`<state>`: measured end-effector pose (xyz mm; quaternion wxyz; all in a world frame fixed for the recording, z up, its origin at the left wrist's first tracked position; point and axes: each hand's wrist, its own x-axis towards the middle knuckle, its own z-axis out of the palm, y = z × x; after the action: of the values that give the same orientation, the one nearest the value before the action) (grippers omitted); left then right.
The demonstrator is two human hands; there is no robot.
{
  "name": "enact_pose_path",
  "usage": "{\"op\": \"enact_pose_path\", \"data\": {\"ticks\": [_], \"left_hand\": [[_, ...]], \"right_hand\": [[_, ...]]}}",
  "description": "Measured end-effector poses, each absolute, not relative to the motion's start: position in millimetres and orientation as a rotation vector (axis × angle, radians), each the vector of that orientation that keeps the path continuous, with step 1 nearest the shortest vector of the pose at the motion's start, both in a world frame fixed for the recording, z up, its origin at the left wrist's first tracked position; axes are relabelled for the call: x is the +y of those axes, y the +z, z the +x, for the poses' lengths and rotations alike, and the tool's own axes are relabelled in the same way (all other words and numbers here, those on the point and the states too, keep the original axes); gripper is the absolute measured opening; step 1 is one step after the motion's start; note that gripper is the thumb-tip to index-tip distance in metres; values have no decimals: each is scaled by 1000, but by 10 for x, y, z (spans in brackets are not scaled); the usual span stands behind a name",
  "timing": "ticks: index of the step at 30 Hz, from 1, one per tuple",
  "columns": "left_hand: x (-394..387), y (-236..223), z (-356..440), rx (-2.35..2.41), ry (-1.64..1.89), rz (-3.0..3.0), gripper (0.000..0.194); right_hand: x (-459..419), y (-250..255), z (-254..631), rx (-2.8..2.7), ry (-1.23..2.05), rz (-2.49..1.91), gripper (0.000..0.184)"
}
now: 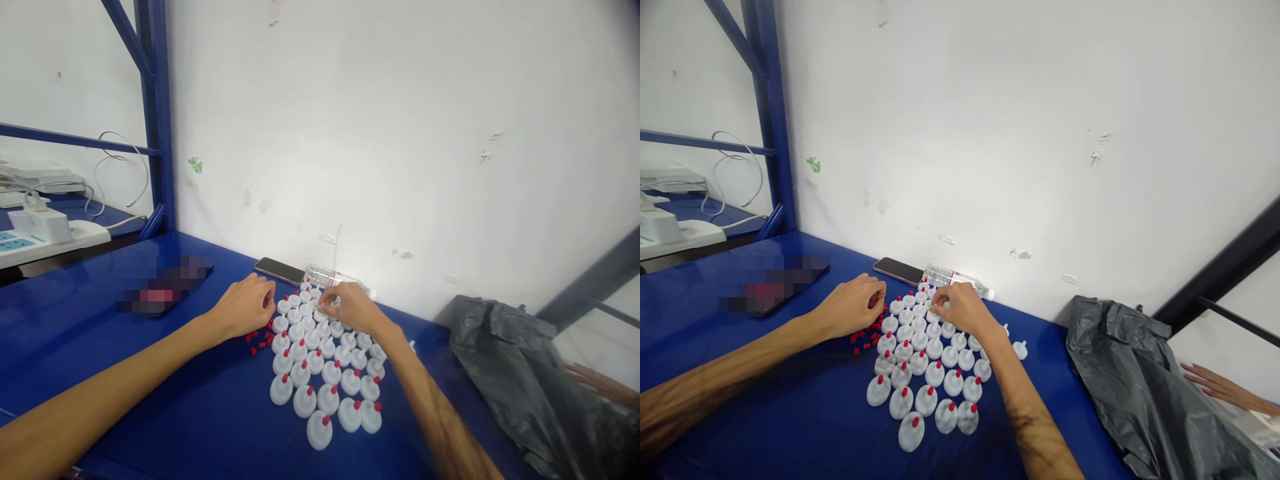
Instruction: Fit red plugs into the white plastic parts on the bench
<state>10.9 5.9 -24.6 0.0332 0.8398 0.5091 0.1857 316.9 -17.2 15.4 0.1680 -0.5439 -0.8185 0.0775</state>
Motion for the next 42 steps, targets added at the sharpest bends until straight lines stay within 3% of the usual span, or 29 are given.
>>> {"op": "enact_pose_path", "data": {"ticks": [8,14,18,21,24,25,30,35,42], "left_hand": [[158,-451,133,1543,603,2617,15],[138,-457,152,1396,646,2626,42],[119,-410,150,1307,675,2607,31],[94,-358,168,1271,752,2566,27],[53,-316,207,1216,860,2497,27],[41,-312,218,1185,911,2451,28],[56,-396,210,1092,1067,2450,25],[80,-446,182,1150,899,2675,34],[-18,-291,272,1310,908,2496,43]], "right_hand": [[-218,158,3146,-2349,206,-1542,13],[-255,217,3110,-2351,150,-1525,15],[-287,245,3032,-2355,119,-1481,20],[-309,219,2920,-2365,118,-1420,13],[-347,178,2790,-2355,108,-1351,51],[-364,171,2750,-2358,113,-1325,55],[-443,212,2614,-2397,100,-1328,28],[-451,279,2603,-2449,-6,-1361,29],[-434,287,2510,-2481,-207,-1370,35]]}}
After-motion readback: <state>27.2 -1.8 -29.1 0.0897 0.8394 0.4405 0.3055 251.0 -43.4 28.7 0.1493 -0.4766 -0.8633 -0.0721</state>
